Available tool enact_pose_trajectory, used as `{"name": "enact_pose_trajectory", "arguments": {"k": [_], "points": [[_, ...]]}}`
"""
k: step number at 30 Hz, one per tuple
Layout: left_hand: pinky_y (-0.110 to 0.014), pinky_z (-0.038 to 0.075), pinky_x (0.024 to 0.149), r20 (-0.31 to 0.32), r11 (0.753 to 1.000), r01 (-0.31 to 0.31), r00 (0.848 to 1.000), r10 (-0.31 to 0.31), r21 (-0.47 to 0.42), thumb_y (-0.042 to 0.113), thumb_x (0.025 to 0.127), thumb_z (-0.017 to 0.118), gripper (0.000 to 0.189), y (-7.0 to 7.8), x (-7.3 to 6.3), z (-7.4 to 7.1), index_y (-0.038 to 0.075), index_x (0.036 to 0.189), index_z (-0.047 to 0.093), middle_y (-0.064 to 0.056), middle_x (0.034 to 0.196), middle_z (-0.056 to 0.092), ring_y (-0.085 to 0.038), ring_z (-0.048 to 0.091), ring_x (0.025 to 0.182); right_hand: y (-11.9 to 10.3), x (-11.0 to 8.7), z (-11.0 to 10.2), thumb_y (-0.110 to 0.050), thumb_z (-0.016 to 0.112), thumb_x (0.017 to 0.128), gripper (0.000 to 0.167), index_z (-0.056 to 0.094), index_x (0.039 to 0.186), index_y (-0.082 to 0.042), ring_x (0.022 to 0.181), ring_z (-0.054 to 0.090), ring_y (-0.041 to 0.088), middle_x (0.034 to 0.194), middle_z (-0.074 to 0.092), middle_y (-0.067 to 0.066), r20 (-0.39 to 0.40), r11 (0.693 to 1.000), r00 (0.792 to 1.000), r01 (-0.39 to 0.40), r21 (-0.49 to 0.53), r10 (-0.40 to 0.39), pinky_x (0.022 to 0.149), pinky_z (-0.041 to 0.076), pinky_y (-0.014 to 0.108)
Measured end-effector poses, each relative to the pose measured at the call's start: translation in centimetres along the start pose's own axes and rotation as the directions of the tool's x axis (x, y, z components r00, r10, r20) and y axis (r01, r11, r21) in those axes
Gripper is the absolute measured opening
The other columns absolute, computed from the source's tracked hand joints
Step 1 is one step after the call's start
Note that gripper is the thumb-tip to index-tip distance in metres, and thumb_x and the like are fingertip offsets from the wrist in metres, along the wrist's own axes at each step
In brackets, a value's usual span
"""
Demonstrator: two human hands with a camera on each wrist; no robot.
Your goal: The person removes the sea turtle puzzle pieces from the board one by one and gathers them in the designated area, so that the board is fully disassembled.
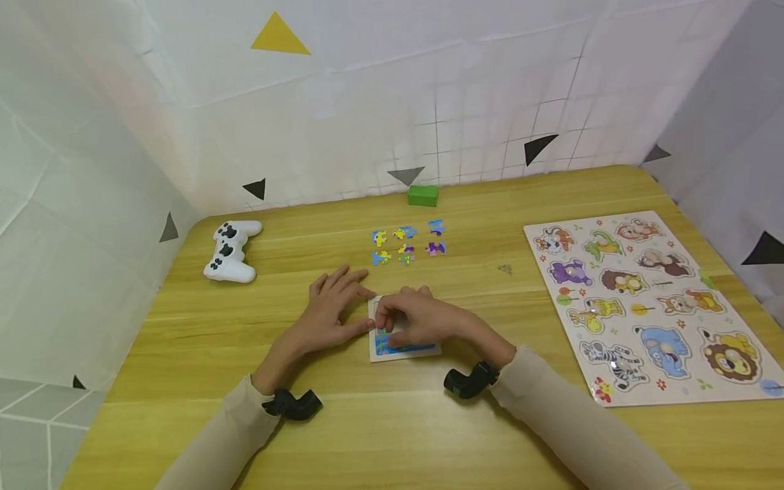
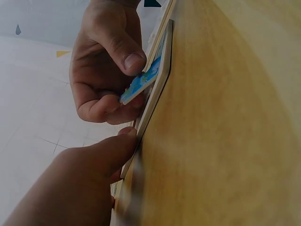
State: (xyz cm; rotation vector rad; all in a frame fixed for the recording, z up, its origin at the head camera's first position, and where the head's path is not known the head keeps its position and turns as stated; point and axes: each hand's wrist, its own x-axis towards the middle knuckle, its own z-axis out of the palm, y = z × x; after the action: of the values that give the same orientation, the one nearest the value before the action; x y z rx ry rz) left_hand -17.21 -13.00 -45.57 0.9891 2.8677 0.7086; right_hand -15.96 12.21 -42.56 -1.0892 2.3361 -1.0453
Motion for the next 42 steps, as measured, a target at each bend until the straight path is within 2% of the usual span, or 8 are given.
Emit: {"name": "enact_pose_trajectory", "arguments": {"k": [5,8,14,18,21,28,35,42], "points": [[-0.067,0.008,0.119,-0.011,1.000,-0.004,1.000,0.004,-0.006,0.056,0.093,0.064,0.042,0.0,-0.1,0.0,0.028,0.125,0.064,-0.003,0.163,0.038,-0.039,0.017,0.157,0.0,0.2,0.2,-0.010,0.079,0.087,0.020,0.066,0.101,-0.014,0.088,0.061,0.011,0.090,0.067,-0.003,0.000,0.994,0.999,0.032,0.101,-0.032,0.091,0.041,0.034],[-0.068,0.009,0.119,-0.014,1.000,-0.002,1.000,0.002,-0.006,0.056,0.092,0.065,0.042,0.0,-0.1,0.0,0.028,0.124,0.065,-0.004,0.163,0.039,-0.039,0.018,0.157,0.0,0.3,0.3,-0.005,0.077,0.089,0.019,0.066,0.104,-0.009,0.083,0.062,0.012,0.089,0.066,0.001,0.020,0.981,0.999,0.040,0.189,-0.045,0.082,0.052,0.027],[-0.068,0.009,0.119,-0.009,1.000,0.002,1.000,-0.002,-0.009,0.058,0.092,0.063,0.044,0.0,-0.2,0.0,0.028,0.125,0.065,-0.004,0.163,0.038,-0.039,0.017,0.157,0.4,0.4,0.1,-0.005,0.074,0.092,0.016,0.068,0.106,-0.009,0.077,0.059,0.013,0.087,0.065,0.007,0.035,0.958,0.999,0.029,0.286,-0.040,0.072,0.053,0.024],[-0.068,0.009,0.119,-0.004,1.000,0.000,1.000,0.000,-0.006,0.057,0.092,0.063,0.044,-0.1,-0.3,0.0,0.028,0.125,0.065,-0.003,0.164,0.037,-0.039,0.017,0.157,0.6,0.4,-0.2,-0.007,0.072,0.094,0.016,0.070,0.109,-0.012,0.071,0.058,0.014,0.086,0.066,0.007,0.016,0.950,1.000,-0.008,0.312,0.003,0.063,0.052,0.025],[-0.069,0.009,0.119,-0.002,1.000,-0.002,1.000,0.002,-0.003,0.058,0.092,0.063,0.045,-0.2,-0.3,0.1,0.028,0.125,0.065,-0.003,0.164,0.037,-0.039,0.017,0.157,0.6,0.3,-0.7,-0.009,0.072,0.094,0.018,0.071,0.111,-0.014,0.067,0.059,0.015,0.086,0.068,0.005,-0.011,0.949,0.998,-0.048,0.311,0.054,0.057,0.051,0.025],[-0.069,0.009,0.118,0.003,1.000,0.001,1.000,-0.001,0.008,0.059,0.091,0.063,0.047,-0.2,-0.3,0.1,0.028,0.125,0.065,-0.003,0.164,0.037,-0.040,0.016,0.157,1.1,0.3,-1.6,-0.011,0.072,0.095,0.023,0.074,0.117,-0.010,0.085,0.062,0.017,0.092,0.073,0.003,-0.124,0.954,0.987,-0.058,0.295,0.098,0.072,0.047,0.025],[-0.069,0.008,0.118,0.017,1.000,0.003,1.000,-0.004,0.013,0.061,0.090,0.063,0.046,-0.2,-0.2,0.2,0.029,0.123,0.066,-0.003,0.165,0.036,-0.039,0.015,0.158,2.0,0.4,-1.9,-0.013,0.073,0.094,0.026,0.073,0.120,-0.010,0.083,0.059,0.015,0.089,0.076,0.004,-0.204,0.955,0.971,-0.060,0.291,0.123,0.073,0.046,0.026],[-0.068,0.010,0.118,0.002,1.000,-0.011,1.000,0.011,0.023,0.061,0.089,0.064,0.046,-0.3,0.0,0.3,0.029,0.122,0.068,-0.003,0.164,0.037,-0.040,0.017,0.157,3.2,0.9,-2.7,-0.013,0.072,0.095,0.027,0.072,0.121,-0.010,0.085,0.064,0.016,0.088,0.076,0.005,-0.272,0.968,0.948,-0.105,0.229,0.167,0.073,0.047,0.027]]}}
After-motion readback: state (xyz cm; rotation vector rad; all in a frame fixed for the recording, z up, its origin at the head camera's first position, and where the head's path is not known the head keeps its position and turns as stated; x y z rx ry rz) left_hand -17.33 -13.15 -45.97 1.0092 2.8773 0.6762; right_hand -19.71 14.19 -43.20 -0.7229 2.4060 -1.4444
